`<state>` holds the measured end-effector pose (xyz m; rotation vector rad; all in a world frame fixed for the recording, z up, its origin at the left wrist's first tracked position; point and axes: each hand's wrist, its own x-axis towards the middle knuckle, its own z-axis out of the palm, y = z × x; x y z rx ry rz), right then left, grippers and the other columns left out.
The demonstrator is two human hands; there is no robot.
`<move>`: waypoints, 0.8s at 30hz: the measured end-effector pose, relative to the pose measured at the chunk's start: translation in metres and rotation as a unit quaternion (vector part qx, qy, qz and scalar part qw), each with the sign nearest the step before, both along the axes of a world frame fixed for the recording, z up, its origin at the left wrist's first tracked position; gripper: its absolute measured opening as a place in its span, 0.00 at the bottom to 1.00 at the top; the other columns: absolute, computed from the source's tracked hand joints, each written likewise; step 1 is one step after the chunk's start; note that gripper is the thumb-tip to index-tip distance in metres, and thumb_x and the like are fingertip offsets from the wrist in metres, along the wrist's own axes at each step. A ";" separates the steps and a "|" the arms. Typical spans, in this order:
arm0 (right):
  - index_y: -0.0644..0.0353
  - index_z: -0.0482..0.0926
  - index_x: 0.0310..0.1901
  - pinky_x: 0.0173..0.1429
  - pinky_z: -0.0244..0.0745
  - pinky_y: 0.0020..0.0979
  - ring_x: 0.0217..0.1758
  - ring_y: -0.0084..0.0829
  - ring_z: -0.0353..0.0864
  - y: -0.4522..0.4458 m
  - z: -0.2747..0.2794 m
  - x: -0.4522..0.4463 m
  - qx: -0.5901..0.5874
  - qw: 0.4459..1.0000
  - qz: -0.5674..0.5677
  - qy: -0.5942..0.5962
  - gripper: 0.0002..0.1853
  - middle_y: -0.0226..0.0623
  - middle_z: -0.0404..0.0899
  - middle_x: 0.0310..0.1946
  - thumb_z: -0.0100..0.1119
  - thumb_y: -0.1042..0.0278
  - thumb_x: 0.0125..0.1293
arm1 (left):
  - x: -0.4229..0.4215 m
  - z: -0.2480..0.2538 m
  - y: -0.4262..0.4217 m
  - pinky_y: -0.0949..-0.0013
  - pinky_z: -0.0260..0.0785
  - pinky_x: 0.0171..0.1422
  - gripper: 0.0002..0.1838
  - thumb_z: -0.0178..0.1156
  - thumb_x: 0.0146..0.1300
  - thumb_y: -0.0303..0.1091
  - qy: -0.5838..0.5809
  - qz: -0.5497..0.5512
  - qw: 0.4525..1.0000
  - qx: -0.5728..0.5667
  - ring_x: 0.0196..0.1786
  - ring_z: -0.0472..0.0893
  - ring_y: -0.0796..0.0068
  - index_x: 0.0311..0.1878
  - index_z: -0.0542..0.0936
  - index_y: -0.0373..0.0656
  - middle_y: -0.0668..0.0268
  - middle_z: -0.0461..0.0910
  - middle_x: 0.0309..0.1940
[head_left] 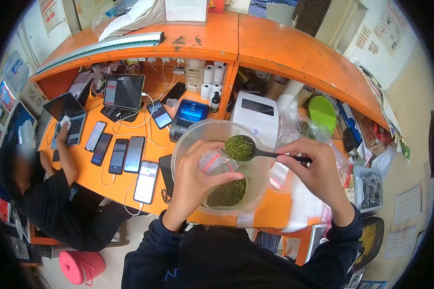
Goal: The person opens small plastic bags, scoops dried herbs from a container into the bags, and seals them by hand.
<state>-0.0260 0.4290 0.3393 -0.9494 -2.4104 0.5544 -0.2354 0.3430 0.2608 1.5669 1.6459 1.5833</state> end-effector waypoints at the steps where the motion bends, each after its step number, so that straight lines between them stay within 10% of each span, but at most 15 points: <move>1: 0.53 0.82 0.34 0.28 0.68 0.24 0.22 0.27 0.76 -0.004 0.000 -0.004 0.055 0.998 -0.010 -0.017 0.06 0.31 0.77 0.24 0.65 0.64 0.56 | 0.000 -0.001 0.002 0.69 0.70 0.46 0.28 0.77 0.38 0.38 -0.014 -0.004 1.000 -0.004 0.41 0.79 0.66 0.43 0.79 0.35 0.60 0.79 0.38; 11: 0.51 0.82 0.38 0.29 0.55 0.25 0.23 0.21 0.66 -0.030 -0.015 -0.015 0.508 0.849 -0.022 -0.146 0.13 0.23 0.67 0.24 0.59 0.67 0.47 | -0.004 -0.012 0.013 0.73 0.69 0.45 0.24 0.75 0.43 0.36 -0.168 -0.061 0.984 -0.025 0.37 0.78 0.77 0.43 0.79 0.35 0.65 0.80 0.36; 14: 0.52 0.82 0.39 0.28 0.58 0.27 0.24 0.23 0.70 -0.023 -0.003 -0.017 0.496 0.858 -0.048 -0.124 0.11 0.26 0.70 0.25 0.59 0.68 0.51 | -0.005 -0.009 0.009 0.73 0.69 0.46 0.26 0.75 0.43 0.35 -0.186 -0.056 0.981 -0.025 0.37 0.78 0.76 0.46 0.78 0.36 0.66 0.80 0.37; 18: 0.55 0.82 0.36 0.35 0.70 0.33 0.33 0.35 0.78 0.008 -0.008 -0.025 0.161 0.973 -0.076 -0.150 0.07 0.34 0.76 0.31 0.60 0.63 0.58 | -0.004 -0.014 0.006 0.74 0.69 0.46 0.30 0.76 0.41 0.33 -0.160 -0.043 0.986 0.024 0.42 0.76 0.78 0.48 0.75 0.36 0.65 0.77 0.43; 21: 0.56 0.82 0.34 0.42 0.73 0.32 0.38 0.37 0.79 0.004 -0.012 -0.051 0.076 0.992 0.045 0.086 0.08 0.36 0.77 0.37 0.62 0.62 0.57 | 0.005 -0.014 0.007 0.72 0.68 0.49 0.31 0.77 0.38 0.33 -0.097 0.005 0.992 0.078 0.44 0.77 0.74 0.48 0.75 0.37 0.65 0.77 0.41; 24: 0.55 0.83 0.33 0.46 0.73 0.29 0.43 0.38 0.80 -0.007 -0.020 -0.062 0.065 0.983 0.156 0.066 0.08 0.37 0.76 0.42 0.64 0.62 0.56 | 0.014 -0.008 0.004 0.71 0.67 0.51 0.33 0.77 0.37 0.33 -0.065 0.046 0.992 0.095 0.46 0.76 0.73 0.49 0.74 0.38 0.64 0.77 0.41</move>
